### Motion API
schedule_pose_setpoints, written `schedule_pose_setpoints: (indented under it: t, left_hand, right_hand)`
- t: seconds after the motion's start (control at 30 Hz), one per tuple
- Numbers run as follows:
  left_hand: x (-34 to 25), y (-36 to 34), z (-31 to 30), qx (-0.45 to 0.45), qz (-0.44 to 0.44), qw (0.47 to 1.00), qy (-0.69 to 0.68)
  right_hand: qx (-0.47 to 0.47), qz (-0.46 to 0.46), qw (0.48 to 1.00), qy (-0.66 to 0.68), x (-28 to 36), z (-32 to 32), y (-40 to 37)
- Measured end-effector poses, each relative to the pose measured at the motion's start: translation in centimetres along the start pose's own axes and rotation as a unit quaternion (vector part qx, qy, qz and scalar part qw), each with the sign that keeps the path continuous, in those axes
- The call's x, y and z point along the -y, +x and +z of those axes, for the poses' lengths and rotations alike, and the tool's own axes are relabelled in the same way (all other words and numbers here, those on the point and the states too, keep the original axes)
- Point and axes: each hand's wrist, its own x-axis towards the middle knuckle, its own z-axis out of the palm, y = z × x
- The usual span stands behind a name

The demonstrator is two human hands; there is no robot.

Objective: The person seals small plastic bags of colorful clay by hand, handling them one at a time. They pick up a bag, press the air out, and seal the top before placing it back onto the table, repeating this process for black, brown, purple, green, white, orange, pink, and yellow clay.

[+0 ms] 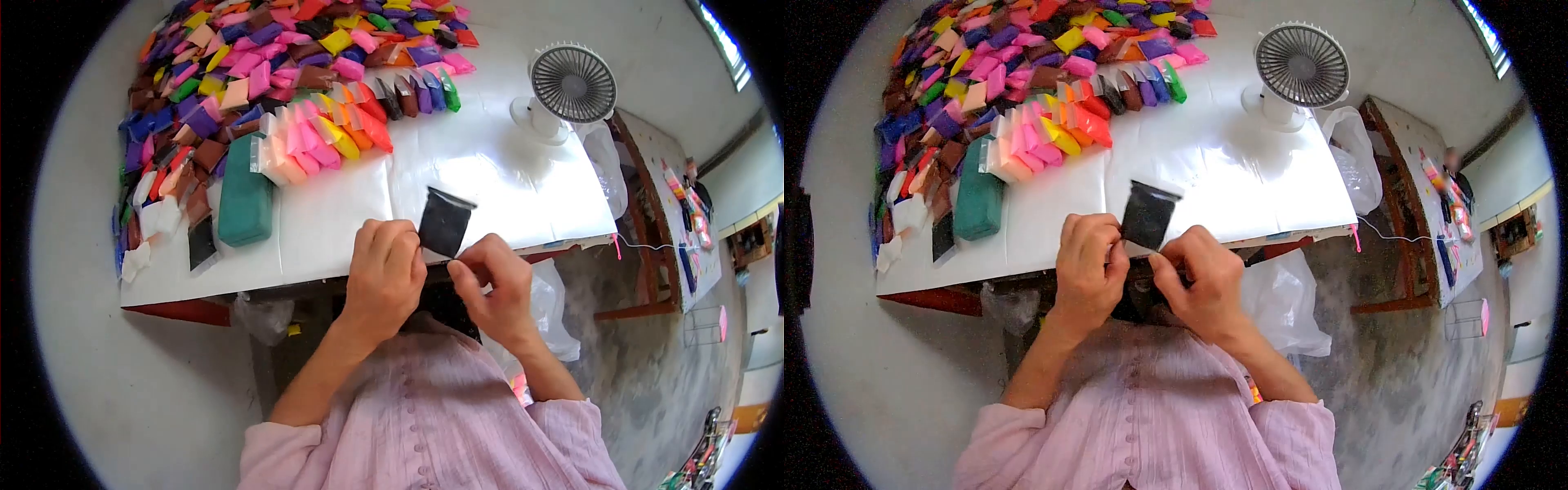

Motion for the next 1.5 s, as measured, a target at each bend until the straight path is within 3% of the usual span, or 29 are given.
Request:
schedule_pose_setpoints:
  t: [0.07,0.1,0.2,0.3,0.4,0.5,0.57,0.7,0.83,0.93,1.13,1.3,1.5]
  left_hand:
    - [0.3,0.5,-0.6,-0.016,0.026,0.999,-0.031]
    - [0.2,0.8,-0.8,-0.019,0.035,0.999,-0.025]
    - [0.3,1.6,-1.1,-0.019,0.060,0.997,-0.045]
    - [1.0,2.2,-1.2,-0.006,0.083,0.996,-0.042]
    - [2.0,3.1,-1.4,-0.018,0.041,0.997,-0.065]
    - [3.7,2.6,-1.2,-0.035,-0.117,0.986,-0.112]
    - [4.4,1.9,-1.1,-0.012,-0.270,0.949,-0.164]
    - [5.0,2.0,-1.4,-0.012,-0.337,0.898,-0.283]
    - [5.0,1.9,-1.3,-0.001,-0.292,0.925,-0.245]
    - [4.8,2.2,-1.6,-0.001,-0.278,0.931,-0.237]
    - [4.8,2.4,-1.5,0.008,-0.263,0.939,-0.221]
    - [4.7,2.5,-1.7,0.015,-0.258,0.942,-0.214]
    - [4.7,2.5,-1.6,0.025,-0.239,0.950,-0.202]
  right_hand:
    - [0.051,0.168,0.973,0.151,1.2,-1.3,0.9]
    - [0.026,0.200,0.947,0.250,1.1,-1.0,1.2]
    - [0.117,0.266,0.886,0.362,1.5,-2.1,3.4]
    - [0.108,0.229,0.903,0.346,2.1,-2.0,5.0]
    - [0.108,0.218,0.940,0.238,1.5,-1.8,6.4]
    - [0.070,0.180,0.960,0.204,0.8,-0.5,7.6]
    - [0.067,0.178,0.966,0.175,0.2,0.2,8.6]
    - [0.081,0.195,0.967,0.144,0.3,1.0,10.9]
    - [0.048,0.154,0.986,0.041,-1.5,2.5,12.6]
    - [0.028,0.062,0.997,-0.039,-1.4,3.4,13.1]
    - [0.053,-0.055,0.985,-0.152,-3.3,6.0,14.3]
    - [0.102,-0.055,0.974,-0.195,-3.4,6.8,14.5]
    - [0.041,-0.134,0.961,-0.238,-4.0,7.6,14.0]
